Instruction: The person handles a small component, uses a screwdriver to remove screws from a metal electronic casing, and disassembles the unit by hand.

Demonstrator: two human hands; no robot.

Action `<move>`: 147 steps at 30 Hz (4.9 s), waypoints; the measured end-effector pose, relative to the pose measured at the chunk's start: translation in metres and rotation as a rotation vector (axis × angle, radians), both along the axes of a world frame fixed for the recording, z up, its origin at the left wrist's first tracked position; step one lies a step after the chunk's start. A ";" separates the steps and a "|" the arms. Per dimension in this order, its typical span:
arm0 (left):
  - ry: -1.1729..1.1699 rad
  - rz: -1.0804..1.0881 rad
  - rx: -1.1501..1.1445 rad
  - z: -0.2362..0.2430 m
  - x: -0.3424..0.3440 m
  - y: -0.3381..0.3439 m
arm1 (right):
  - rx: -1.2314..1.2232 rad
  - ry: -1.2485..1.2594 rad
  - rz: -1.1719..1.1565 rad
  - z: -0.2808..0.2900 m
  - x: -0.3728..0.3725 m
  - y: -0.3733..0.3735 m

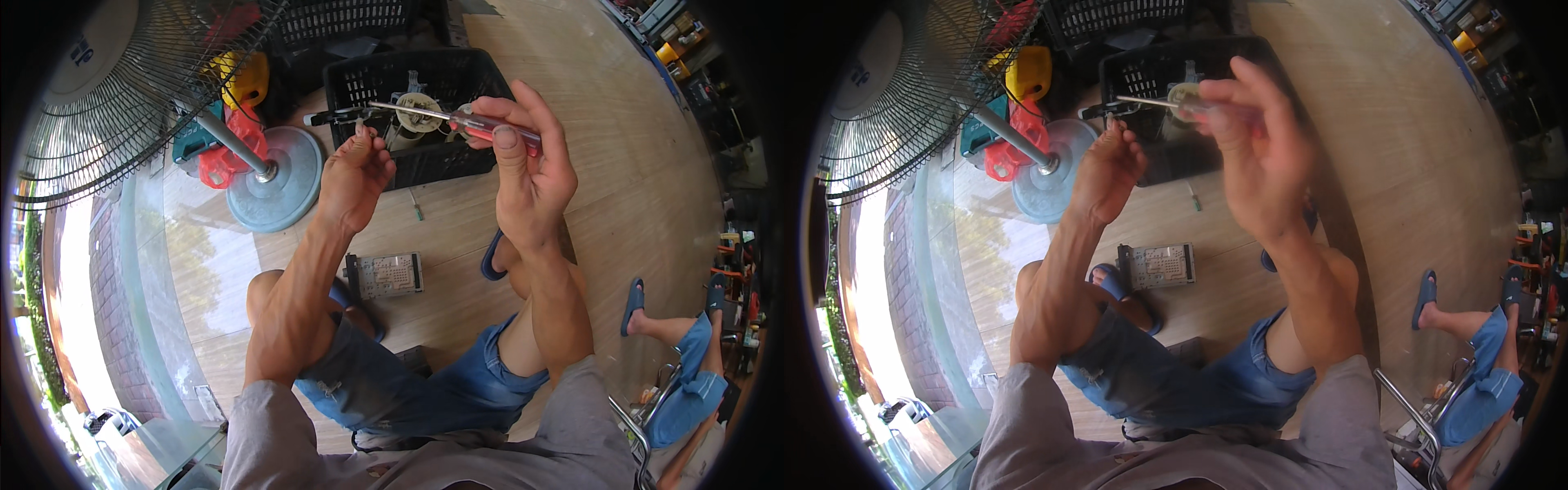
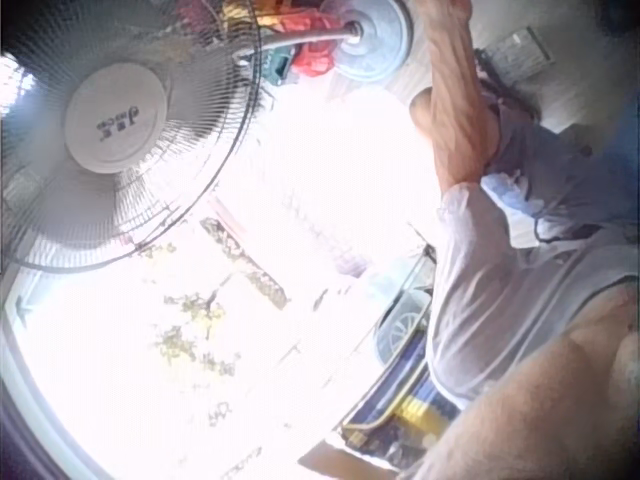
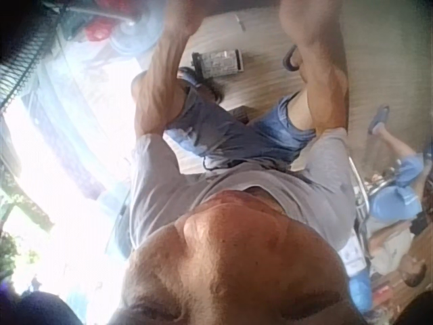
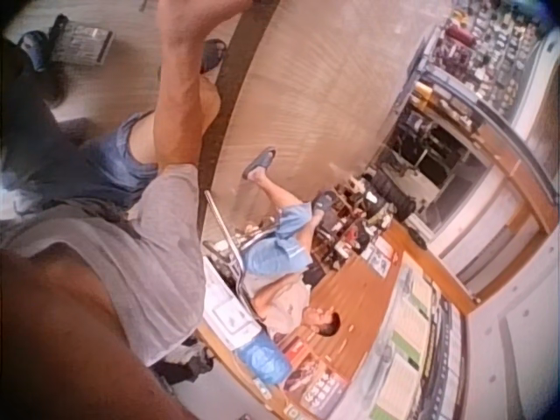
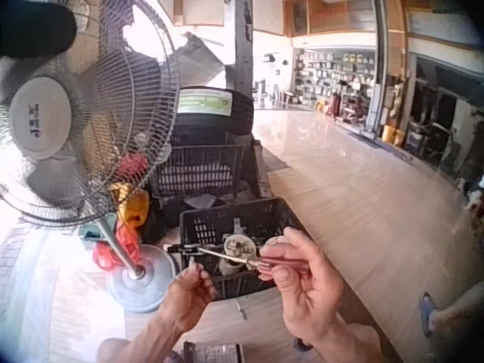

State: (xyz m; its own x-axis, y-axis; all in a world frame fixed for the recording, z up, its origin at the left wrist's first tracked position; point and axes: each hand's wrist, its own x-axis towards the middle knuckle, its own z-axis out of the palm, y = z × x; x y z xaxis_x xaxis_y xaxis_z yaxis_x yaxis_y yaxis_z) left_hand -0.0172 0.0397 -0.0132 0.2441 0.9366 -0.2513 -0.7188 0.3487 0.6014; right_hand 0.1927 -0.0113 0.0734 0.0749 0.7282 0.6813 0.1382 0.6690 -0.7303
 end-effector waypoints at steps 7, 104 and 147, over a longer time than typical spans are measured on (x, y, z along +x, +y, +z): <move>-0.030 0.075 0.010 0.005 -0.007 0.002 | 0.010 -0.037 0.037 -0.006 -0.007 -0.001; -0.029 0.092 0.034 0.010 0.013 -0.015 | -0.712 0.152 0.120 -0.023 -0.035 0.004; -0.015 0.046 0.161 0.014 0.014 -0.016 | -0.493 0.070 0.192 -0.030 -0.047 -0.004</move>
